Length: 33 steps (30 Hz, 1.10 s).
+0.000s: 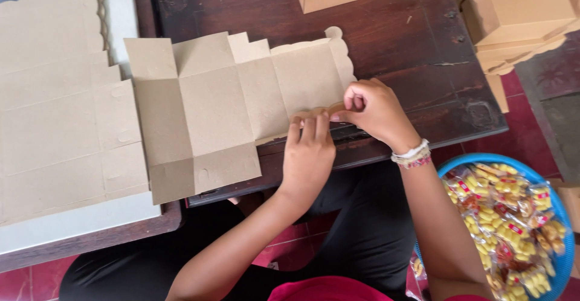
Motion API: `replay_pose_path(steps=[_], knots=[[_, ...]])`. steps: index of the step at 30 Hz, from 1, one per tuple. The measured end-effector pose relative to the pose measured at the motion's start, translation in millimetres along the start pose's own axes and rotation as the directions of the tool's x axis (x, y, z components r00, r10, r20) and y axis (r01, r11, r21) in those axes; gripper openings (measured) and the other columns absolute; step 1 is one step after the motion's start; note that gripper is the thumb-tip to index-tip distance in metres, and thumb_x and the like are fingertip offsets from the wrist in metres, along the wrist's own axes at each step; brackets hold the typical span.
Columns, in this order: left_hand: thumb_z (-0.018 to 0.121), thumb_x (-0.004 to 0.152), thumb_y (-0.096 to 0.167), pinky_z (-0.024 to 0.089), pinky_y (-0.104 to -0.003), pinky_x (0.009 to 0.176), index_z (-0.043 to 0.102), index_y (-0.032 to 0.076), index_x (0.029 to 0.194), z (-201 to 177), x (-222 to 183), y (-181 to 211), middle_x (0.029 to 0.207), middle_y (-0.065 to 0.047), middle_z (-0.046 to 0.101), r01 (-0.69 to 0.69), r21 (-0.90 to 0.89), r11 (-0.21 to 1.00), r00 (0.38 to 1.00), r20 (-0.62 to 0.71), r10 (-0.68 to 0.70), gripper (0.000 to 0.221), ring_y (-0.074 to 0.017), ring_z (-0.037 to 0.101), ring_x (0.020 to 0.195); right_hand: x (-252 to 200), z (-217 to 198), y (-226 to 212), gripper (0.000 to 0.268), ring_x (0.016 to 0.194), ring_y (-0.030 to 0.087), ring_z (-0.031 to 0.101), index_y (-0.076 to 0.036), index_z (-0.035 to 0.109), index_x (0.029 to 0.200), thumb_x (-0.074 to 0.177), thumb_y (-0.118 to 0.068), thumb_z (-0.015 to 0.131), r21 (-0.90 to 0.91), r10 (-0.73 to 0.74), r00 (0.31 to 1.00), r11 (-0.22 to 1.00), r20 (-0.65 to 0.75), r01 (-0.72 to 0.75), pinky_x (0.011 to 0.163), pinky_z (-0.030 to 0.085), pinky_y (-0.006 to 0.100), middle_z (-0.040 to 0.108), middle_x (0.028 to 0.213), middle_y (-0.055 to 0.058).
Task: The person folds flat cardboard sheets into small boxes by hand. They fold the side flaps, tuck the tabs into slots, and press the edges to form the box shape, repeating the process for multiple units.
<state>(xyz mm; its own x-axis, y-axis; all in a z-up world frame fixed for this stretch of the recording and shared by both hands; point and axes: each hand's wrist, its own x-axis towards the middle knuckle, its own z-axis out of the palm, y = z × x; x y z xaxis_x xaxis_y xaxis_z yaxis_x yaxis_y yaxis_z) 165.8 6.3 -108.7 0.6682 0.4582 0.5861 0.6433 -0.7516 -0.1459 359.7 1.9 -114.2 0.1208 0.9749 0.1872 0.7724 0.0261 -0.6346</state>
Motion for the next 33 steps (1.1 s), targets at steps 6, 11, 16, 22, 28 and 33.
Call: replay_pose_path(steps=[6,11,16,22,28,33], knots=[[0.060,0.095,0.005,0.052,-0.043,0.095,0.076,0.001,0.113,3,-8,-3,0.089,-0.010,0.065,-0.004,0.029,1.000,1.000,-0.008,0.004,0.024,-0.0266,0.068,0.088,4,0,-4,0.038,0.077,0.027,0.057,-0.012,0.061,0.077,0.068,-0.034,0.091,-0.002,0.068,0.996,0.998,0.057,-0.068,0.076,0.046,0.040,0.053,0.067,0.004],[0.048,0.097,0.011,0.054,-0.044,0.098,0.062,0.003,0.117,7,-26,-11,0.094,-0.016,0.071,-0.031,-0.070,0.997,0.999,0.026,0.033,0.026,-0.0316,0.073,0.097,2,-3,-12,0.038,0.080,0.026,0.057,-0.015,0.060,0.080,0.070,-0.035,0.092,0.003,0.058,0.996,0.998,0.060,-0.059,0.078,0.046,0.038,0.053,0.074,0.002],[0.047,0.094,0.014,0.055,-0.044,0.099,0.060,0.003,0.116,6,-27,-21,0.098,-0.018,0.073,-0.036,-0.179,0.983,0.998,0.048,0.045,0.028,-0.0329,0.073,0.099,0,9,-24,0.047,0.082,0.024,0.056,-0.019,0.056,0.078,0.066,-0.046,0.093,-0.076,0.075,0.997,0.994,0.024,-0.073,0.078,0.045,0.039,0.051,0.078,0.000],[0.054,0.091,0.002,0.052,-0.044,0.104,0.069,0.006,0.106,-30,-10,-42,0.093,-0.012,0.077,-0.014,-0.321,0.947,0.999,0.028,0.024,0.022,-0.0281,0.074,0.100,5,3,-27,0.049,0.084,0.026,0.056,-0.020,0.055,0.081,0.066,-0.049,0.092,-0.098,0.092,0.994,0.991,0.058,-0.086,0.080,0.045,0.040,0.050,0.080,0.000],[0.083,0.081,0.026,0.040,-0.057,0.114,0.076,0.007,0.111,-51,-20,-50,0.113,-0.013,0.076,0.240,-0.075,0.968,0.961,0.162,-0.226,0.036,-0.0327,0.067,0.121,5,3,-31,0.057,0.086,0.028,0.059,-0.018,0.053,0.097,0.065,-0.043,0.093,-0.078,0.166,0.983,0.984,0.077,-0.160,0.084,0.045,0.042,0.054,0.081,0.002],[0.088,0.074,0.019,0.047,-0.058,0.108,0.080,0.007,0.099,-43,-19,-52,0.099,-0.013,0.078,0.159,-0.087,0.983,0.964,0.229,-0.135,0.028,-0.0322,0.075,0.105,5,12,-35,0.074,0.090,0.027,0.055,-0.020,0.048,0.112,0.068,-0.065,0.087,-0.154,0.204,0.978,0.968,0.033,-0.197,0.084,0.039,0.044,0.051,0.086,0.001]])
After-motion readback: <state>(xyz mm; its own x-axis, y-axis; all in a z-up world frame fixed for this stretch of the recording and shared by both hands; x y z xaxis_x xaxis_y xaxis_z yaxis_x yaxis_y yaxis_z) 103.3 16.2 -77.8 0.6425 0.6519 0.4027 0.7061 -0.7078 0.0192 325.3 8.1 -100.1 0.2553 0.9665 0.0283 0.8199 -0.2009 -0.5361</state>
